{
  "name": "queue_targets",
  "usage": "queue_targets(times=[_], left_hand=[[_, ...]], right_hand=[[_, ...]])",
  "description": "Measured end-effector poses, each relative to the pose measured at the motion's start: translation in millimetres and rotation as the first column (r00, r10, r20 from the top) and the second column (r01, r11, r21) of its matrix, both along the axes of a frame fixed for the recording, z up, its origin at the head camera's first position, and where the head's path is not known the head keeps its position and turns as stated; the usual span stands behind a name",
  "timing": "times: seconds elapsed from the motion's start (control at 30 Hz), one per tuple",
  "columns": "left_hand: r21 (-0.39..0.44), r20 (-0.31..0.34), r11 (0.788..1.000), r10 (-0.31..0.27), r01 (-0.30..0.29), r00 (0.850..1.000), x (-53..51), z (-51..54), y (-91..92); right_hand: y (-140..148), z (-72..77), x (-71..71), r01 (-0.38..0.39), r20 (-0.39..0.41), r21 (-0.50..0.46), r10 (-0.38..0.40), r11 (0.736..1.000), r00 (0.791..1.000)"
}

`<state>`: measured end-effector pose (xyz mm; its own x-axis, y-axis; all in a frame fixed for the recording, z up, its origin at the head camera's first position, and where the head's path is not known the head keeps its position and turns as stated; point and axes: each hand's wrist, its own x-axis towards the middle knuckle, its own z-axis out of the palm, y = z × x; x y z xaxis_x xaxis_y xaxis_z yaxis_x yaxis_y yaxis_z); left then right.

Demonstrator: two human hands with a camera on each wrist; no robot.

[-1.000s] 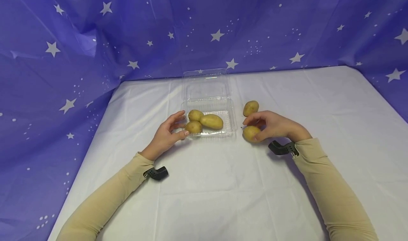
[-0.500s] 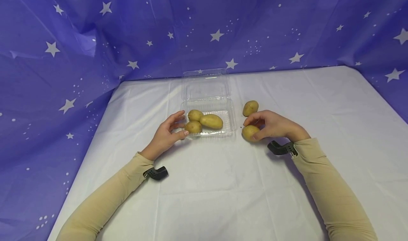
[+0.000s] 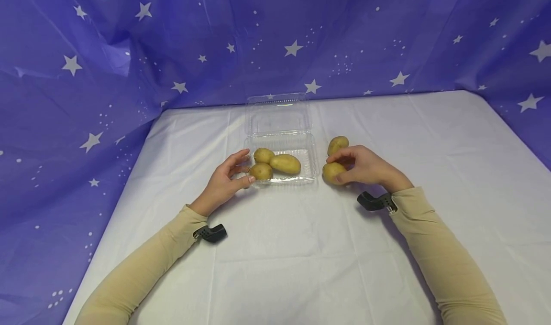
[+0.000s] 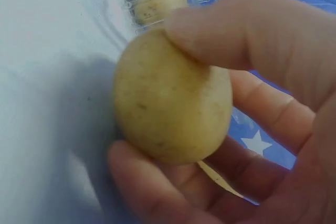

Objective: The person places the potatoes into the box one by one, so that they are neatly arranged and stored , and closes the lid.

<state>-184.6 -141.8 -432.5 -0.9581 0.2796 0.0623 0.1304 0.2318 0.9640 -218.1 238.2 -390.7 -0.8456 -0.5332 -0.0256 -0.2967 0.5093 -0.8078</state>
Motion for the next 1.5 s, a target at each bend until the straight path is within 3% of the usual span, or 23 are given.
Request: queue_targets(times=[0.4, 0.87, 1.07, 1.5], left_hand=[[-0.004, -0.001, 1.0, 0.002, -0.002, 1.0, -0.7, 0.1, -1.1], [0.007, 0.005, 1.0, -0.007, 0.007, 1.0, -0.2, 0.6, 0.1], [0.002, 0.001, 1.0, -0.003, 0.003, 1.0, -0.4, 0.6, 0.7], [0.017, 0.008, 1.0, 0.0, 0.0, 1.0, -0.2, 1.6, 1.1]], right_hand=[[-2.9, 1.0, -2.2, 0.071, -0.054, -0.103, -0.077, 0.992, 0.996], [-2.7, 2.9, -2.6, 0.107, -0.076, -0.138, -0.118, 0.985, 0.99], [-7.0, 8.6, -3.1, 0.156, -0.09, -0.127, -0.168, 0.98, 0.982], [-14.8, 20.3, -3.2, 0.248, 0.044, -0.196, -0.244, 0.949, 0.969]])
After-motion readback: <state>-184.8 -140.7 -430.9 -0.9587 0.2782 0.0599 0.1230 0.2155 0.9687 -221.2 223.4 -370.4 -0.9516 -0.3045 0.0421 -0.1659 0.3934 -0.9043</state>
